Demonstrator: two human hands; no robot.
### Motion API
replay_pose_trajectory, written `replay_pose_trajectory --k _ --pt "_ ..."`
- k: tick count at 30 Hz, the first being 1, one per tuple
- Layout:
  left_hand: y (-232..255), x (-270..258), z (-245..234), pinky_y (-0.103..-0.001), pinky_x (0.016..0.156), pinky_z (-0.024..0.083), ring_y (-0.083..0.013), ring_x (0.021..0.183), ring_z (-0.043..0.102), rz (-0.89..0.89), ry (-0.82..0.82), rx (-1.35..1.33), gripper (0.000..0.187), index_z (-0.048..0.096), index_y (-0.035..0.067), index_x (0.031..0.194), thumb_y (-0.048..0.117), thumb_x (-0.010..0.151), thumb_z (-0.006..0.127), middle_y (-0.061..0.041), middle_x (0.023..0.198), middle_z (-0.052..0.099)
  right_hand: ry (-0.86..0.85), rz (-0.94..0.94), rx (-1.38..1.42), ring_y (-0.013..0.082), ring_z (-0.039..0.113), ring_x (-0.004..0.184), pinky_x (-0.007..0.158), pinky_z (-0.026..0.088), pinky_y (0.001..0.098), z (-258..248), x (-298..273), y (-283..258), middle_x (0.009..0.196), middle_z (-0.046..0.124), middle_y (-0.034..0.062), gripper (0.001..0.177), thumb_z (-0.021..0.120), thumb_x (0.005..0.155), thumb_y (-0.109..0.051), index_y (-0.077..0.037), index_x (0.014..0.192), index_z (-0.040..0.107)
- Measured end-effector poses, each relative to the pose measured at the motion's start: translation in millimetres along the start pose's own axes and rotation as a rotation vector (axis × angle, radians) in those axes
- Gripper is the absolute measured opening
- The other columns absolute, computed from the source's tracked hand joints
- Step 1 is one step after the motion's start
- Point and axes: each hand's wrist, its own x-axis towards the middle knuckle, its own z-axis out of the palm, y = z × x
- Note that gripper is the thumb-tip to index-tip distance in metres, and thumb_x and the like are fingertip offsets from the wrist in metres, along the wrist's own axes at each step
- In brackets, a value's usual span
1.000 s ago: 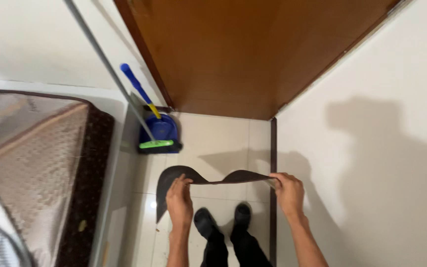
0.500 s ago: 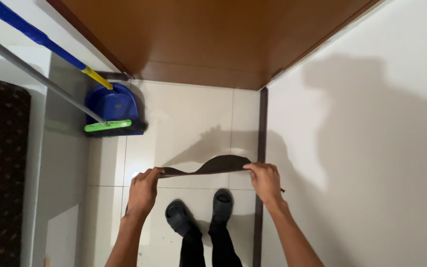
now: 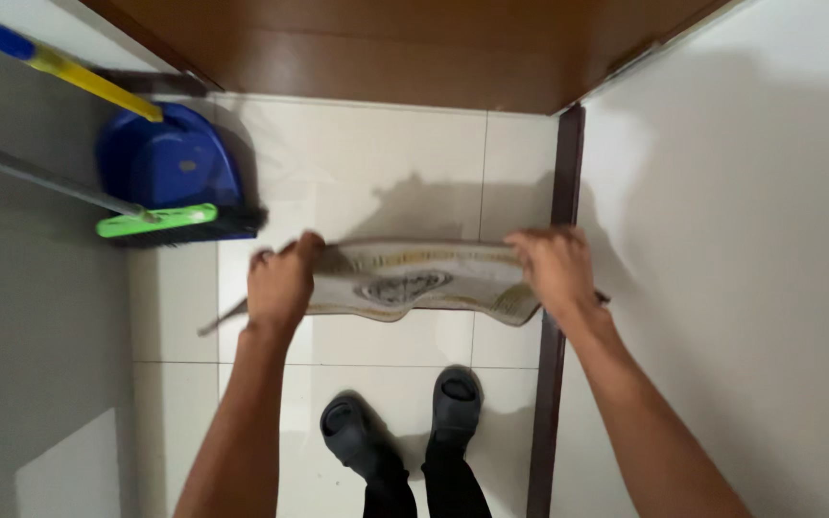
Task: The person moves a stool under a desk, picks up a small mat from the floor and places it by the door, and then straightens the corners of a bedsheet. Finally, the person uses a squeegee to sweep debris from the floor into a dustpan.
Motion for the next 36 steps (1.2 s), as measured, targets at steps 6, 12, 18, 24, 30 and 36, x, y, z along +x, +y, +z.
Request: replay_pose_trajectory --k 6,12,18,24,30,36 --pt "7.1 47.6 30.8 -0.058 0.116 0.032 -0.0339 0.127 0.061 0.049 0.332 0.005 0.040 0.063 0.014 0.132 0.001 0.096 0.053 -0.010 0.130 0.068 0.215 -0.072 -0.184 0.0333 0.055 0.130 0.118 0.028 0.0553 24.8 42.4 13.3 0.133 0.071 0.0102 0.062 0.073 0.069 0.010 -0.010 0.127 0.073" --pt "19.3 16.2 107.2 -0.063 0.126 0.019 -0.0365 0.149 0.042 0.045 0.296 0.084 0.049 0.058 0.018 0.147 0.010 0.099 0.061 -0.015 0.157 0.050 0.097 -0.080 -0.151 0.0335 0.035 0.153 0.126 0.018 0.0622 107.1 30.7 21.0 0.158 0.050 0.0094 0.058 0.071 0.085 -0.003 -0.023 0.140 0.066" --pt "36.9 -21.6 193.1 -0.072 0.118 0.010 -0.0447 0.153 0.019 -0.015 0.060 0.038 0.070 0.044 0.030 0.154 0.029 0.089 0.069 -0.019 0.169 0.018 -0.132 -0.039 -0.034 0.0369 0.013 0.154 0.119 0.010 0.0715 209.4 19.1 8.3 0.168 0.023 0.0048 0.058 0.071 0.092 -0.035 -0.037 0.147 0.053" --pt "42.6 -25.5 261.1 -0.072 0.120 0.007 -0.0436 0.157 0.005 -0.126 -0.117 -0.031 0.091 0.028 0.037 0.161 0.042 0.084 0.076 -0.019 0.171 0.002 -0.227 -0.082 0.030 0.0434 -0.005 0.155 0.115 0.009 0.0793 288.3 13.4 6.5 0.170 0.000 0.0036 0.080 0.079 0.082 -0.042 -0.040 0.153 0.043" --pt "29.6 -14.2 292.3 -0.085 0.109 0.007 -0.0514 0.153 -0.005 -0.265 -0.247 -0.101 0.099 0.024 0.041 0.158 0.051 0.077 0.080 -0.019 0.168 -0.008 -0.359 -0.064 0.019 0.0445 -0.007 0.153 0.110 0.007 0.0860 337.9 28.7 8.4 0.168 -0.006 0.0043 0.091 0.088 0.073 -0.033 -0.046 0.150 0.041" --pt "23.6 -22.4 312.4 -0.089 0.104 0.011 -0.0574 0.151 -0.012 -0.410 -0.275 -0.248 0.104 0.027 0.047 0.157 0.044 0.072 0.085 -0.016 0.170 -0.013 -0.283 -0.079 0.048 0.0430 -0.002 0.156 0.110 0.016 0.0853 355.3 23.4 14.7 0.171 -0.004 0.0020 0.092 0.088 0.074 -0.020 -0.046 0.151 0.044"
